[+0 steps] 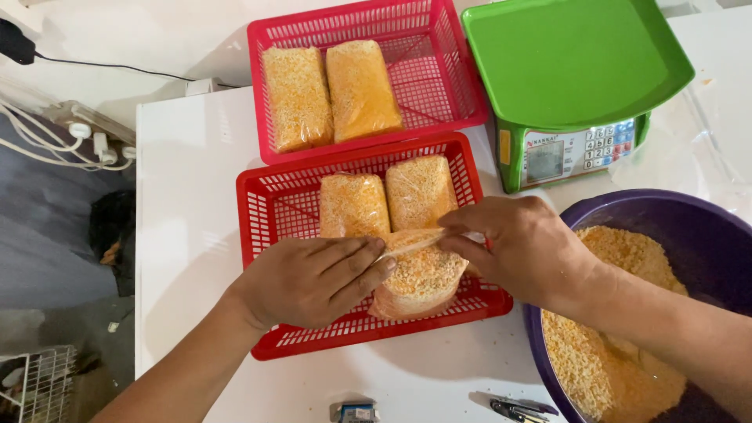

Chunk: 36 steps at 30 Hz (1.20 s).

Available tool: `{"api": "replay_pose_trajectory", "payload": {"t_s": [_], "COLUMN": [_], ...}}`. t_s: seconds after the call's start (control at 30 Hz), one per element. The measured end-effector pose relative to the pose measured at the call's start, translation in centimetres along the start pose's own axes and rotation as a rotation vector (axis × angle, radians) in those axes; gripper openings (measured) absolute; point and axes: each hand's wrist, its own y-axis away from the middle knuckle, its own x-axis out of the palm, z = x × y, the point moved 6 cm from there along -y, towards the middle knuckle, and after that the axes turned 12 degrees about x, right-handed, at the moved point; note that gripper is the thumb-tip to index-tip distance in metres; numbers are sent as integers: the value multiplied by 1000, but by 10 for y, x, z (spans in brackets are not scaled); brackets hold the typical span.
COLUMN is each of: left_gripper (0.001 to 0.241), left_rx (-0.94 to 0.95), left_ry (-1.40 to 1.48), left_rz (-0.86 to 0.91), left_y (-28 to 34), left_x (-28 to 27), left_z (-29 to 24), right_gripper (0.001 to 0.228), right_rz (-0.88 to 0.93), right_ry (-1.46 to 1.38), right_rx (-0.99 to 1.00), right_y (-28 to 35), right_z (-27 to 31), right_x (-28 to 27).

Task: The person is sealing plastic bags filled with a granular food product using a manual sealer.

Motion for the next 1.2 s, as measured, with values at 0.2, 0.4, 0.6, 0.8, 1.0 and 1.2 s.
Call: {"api": "replay_pose_trajectory", "payload": {"t_s": [0.2,0.4,0.6,0.8,1.0,1.2], "left_gripper": [31,36,29,15,18,15], "left_rx": [-13,-228,-253,-233,-71,10], "left_ry": [-3,107,42,134,-12,16], "left_rz": [8,-13,73,-65,-49,23], "left_y": [-3,-2,5,13,3,6], "left_x": [-2,-4,0,8,-8,-6], "left_z": [-3,-2,-3,-4,-5,-3], "right_gripper": [13,15,28,25,35,32], "right_rz": [61,-45,-74,-170,-200,-234], "right_ry": [187,332,305,335,391,462], "right_rx": [-98,-433,-547,-649,-725,-806], "right_y": [2,15,19,28,33,37], "right_z": [7,10,14,0,12,14], "right_x": [9,14,7,15,8,10]}}
